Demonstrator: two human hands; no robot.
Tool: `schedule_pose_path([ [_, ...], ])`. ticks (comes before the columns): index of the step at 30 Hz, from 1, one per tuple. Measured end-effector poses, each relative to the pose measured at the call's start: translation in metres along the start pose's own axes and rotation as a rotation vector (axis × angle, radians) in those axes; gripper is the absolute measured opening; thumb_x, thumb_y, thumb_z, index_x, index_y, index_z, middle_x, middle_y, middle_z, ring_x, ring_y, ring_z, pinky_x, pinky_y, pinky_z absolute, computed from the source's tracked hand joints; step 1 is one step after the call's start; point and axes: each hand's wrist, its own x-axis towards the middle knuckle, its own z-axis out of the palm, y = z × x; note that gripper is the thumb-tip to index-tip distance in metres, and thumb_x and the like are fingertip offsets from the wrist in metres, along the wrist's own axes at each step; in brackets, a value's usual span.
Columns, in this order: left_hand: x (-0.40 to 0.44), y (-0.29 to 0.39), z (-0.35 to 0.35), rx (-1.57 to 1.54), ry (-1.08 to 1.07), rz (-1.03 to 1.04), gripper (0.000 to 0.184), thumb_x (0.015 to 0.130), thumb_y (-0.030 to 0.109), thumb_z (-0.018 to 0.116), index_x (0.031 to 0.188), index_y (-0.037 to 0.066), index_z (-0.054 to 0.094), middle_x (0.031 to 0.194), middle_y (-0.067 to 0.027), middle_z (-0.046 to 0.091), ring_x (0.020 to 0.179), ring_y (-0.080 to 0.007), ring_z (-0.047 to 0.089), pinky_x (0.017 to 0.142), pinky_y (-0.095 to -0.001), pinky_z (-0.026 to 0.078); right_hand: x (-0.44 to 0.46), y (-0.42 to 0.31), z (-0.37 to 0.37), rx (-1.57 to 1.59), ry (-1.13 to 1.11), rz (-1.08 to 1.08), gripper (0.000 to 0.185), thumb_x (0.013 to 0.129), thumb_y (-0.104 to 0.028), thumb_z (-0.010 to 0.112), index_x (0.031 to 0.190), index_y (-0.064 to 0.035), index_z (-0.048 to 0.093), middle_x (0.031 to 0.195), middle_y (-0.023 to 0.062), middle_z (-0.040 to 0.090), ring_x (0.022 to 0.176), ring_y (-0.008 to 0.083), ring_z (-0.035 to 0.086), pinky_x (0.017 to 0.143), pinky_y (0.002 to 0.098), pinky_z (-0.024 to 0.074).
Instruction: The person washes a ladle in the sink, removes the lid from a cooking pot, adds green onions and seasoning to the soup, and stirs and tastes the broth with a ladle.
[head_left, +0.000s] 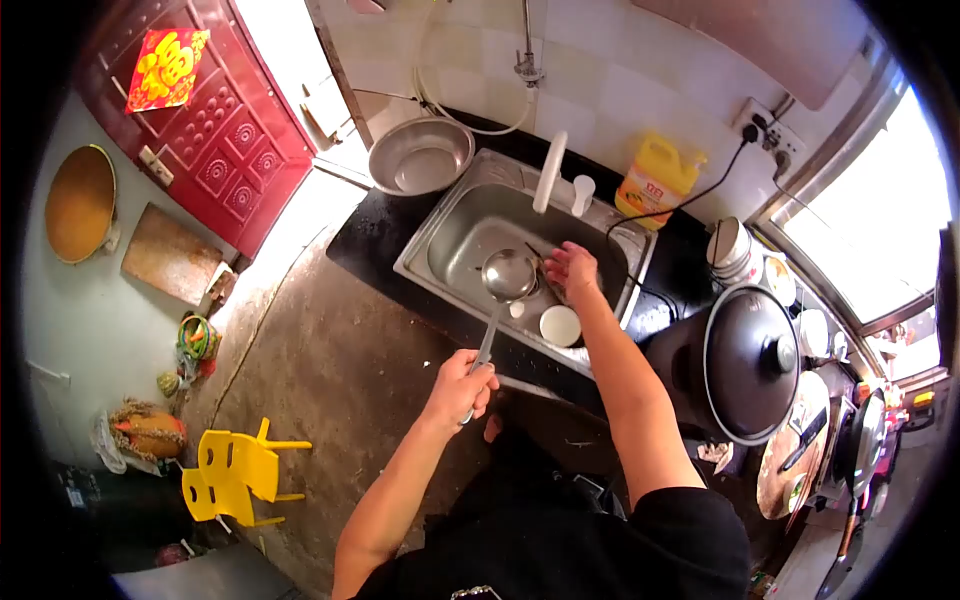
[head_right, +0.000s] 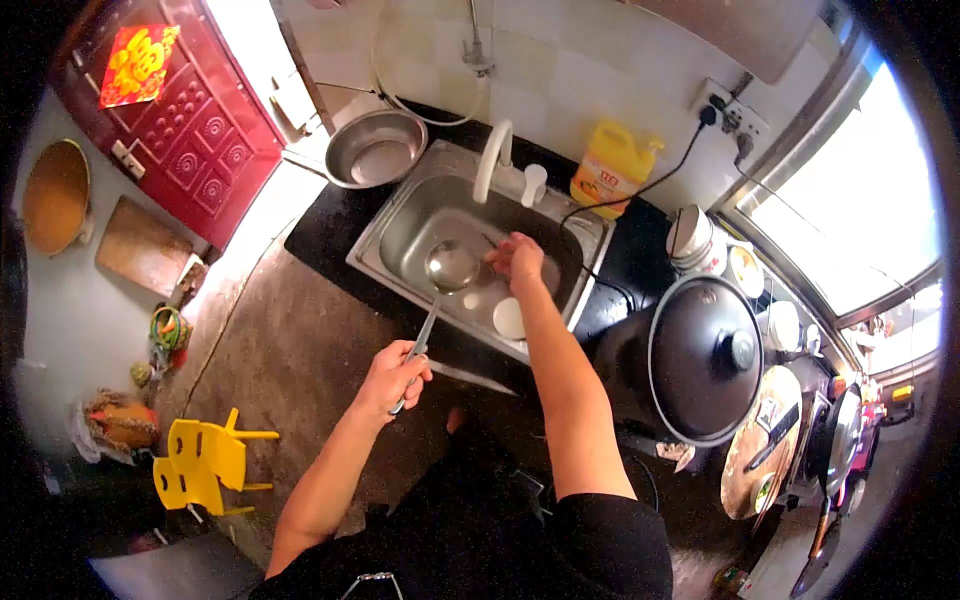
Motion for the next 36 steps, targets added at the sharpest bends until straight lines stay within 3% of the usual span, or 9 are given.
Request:
schedule_pose_path([
  [5,0.054,0.042,0.0,0.073,-0.043,-0.046,0.021,0.093,0.008,0.054,0.11,-0.004,0.048,0.076,-0.0092,0.057,0.045,-0.0081,0.045,0.036,-0.0249,0.035,0.094,-0.032,-0.006,0.236,0.064,-0.062,0.037,0.099,-0.02,0.041,0.129,0.0004,0.042,0.127,0.017,0.053,0.109,0.0332,0.059,0.089,0.0474,0.051],
  [9,0.087,0.059,0.001,0.115,-0.109,-0.094,0.018,0.095,0.009,0.053,0.107,-0.003,0.049,0.079,-0.0084,0.056,0.048,-0.0071,0.046,0.038,-0.0246,0.035,0.088,-0.054,0.007,0.336,-0.01,-0.202,0.028,0.096,-0.02,0.047,0.116,-0.0003,0.048,0.119,0.014,0.057,0.107,0.0296,0.06,0.091,0.0441,0.0491],
  [15,0.119,0.066,0.015,0.135,-0.148,-0.184,0.019,0.095,0.01,0.052,0.109,-0.002,0.048,0.081,-0.0093,0.057,0.049,-0.0085,0.046,0.038,-0.0263,0.036,0.041,0.0,0.02,-0.207,0.065,0.037,0.03,0.09,-0.011,0.054,0.119,-0.0018,0.053,0.102,0.0112,0.065,0.099,0.028,0.065,0.076,0.0431,0.0553],
  [21,0.132,0.067,0.024,0.046,-0.084,-0.214,0.02,0.099,0.013,0.045,0.114,-0.001,0.047,0.081,-0.008,0.055,0.049,-0.0111,0.044,0.04,-0.0279,0.037,0.077,0.085,0.003,0.178,0.041,0.018,0.023,0.095,-0.007,0.048,0.116,-0.0002,0.054,0.101,0.0176,0.065,0.08,0.0302,0.068,0.067,0.0425,0.0607],
  [26,0.143,0.079,0.005,-0.152,-0.155,-0.408,0.028,0.104,0.023,0.042,0.124,0.004,0.046,0.074,-0.0025,0.046,0.048,-0.008,0.035,0.038,-0.0237,0.029,0.058,0.057,0.027,0.021,0.067,0.143,0.033,0.095,-0.028,0.057,0.11,0.0008,0.055,0.089,0.0142,0.066,0.075,0.0254,0.068,0.052,0.0378,0.0594],
  [29,0.143,0.082,0.006,-0.224,-0.159,-0.466,0.029,0.104,0.023,0.041,0.125,0.004,0.046,0.073,-0.0021,0.045,0.048,-0.0072,0.035,0.038,-0.023,0.028,0.065,0.045,0.04,0.016,0.177,-0.082,0.025,0.098,-0.022,0.049,0.106,-0.0004,0.058,0.086,0.0123,0.065,0.072,0.0238,0.066,0.057,0.0356,0.0572],
  [33,0.17,0.076,-0.002,-0.184,-0.106,-0.419,0.027,0.1,0.025,0.048,0.118,0.005,0.051,0.066,-0.0012,0.043,0.04,-0.0081,0.033,0.034,-0.0242,0.026,0.055,0.065,0.065,0.369,0.019,0.212,0.026,0.099,-0.02,0.045,0.105,0.0017,0.058,0.085,0.0148,0.067,0.071,0.0269,0.067,0.06,0.0375,0.0556],
  [35,0.18,0.073,-0.01,-0.078,-0.082,-0.416,0.029,0.1,0.027,0.048,0.115,0.004,0.055,0.065,-0.001,0.043,0.039,-0.0077,0.03,0.033,-0.0243,0.024,0.053,0.072,0.063,0.325,0.011,0.22,0.026,0.097,-0.018,0.044,0.102,0.0026,0.059,0.08,0.0162,0.067,0.067,0.0288,0.066,0.058,0.0362,0.0549],
  [36,0.182,0.071,-0.014,-0.024,-0.073,-0.406,0.029,0.1,0.028,0.047,0.115,0.004,0.055,0.065,-0.0007,0.042,0.038,-0.0071,0.029,0.033,-0.024,0.023,0.053,0.07,0.058,0.07,-0.011,0.214,0.024,0.096,-0.015,0.044,0.099,0.0024,0.06,0.08,0.016,0.067,0.068,0.0291,0.066,0.059,0.0367,0.0548],
])
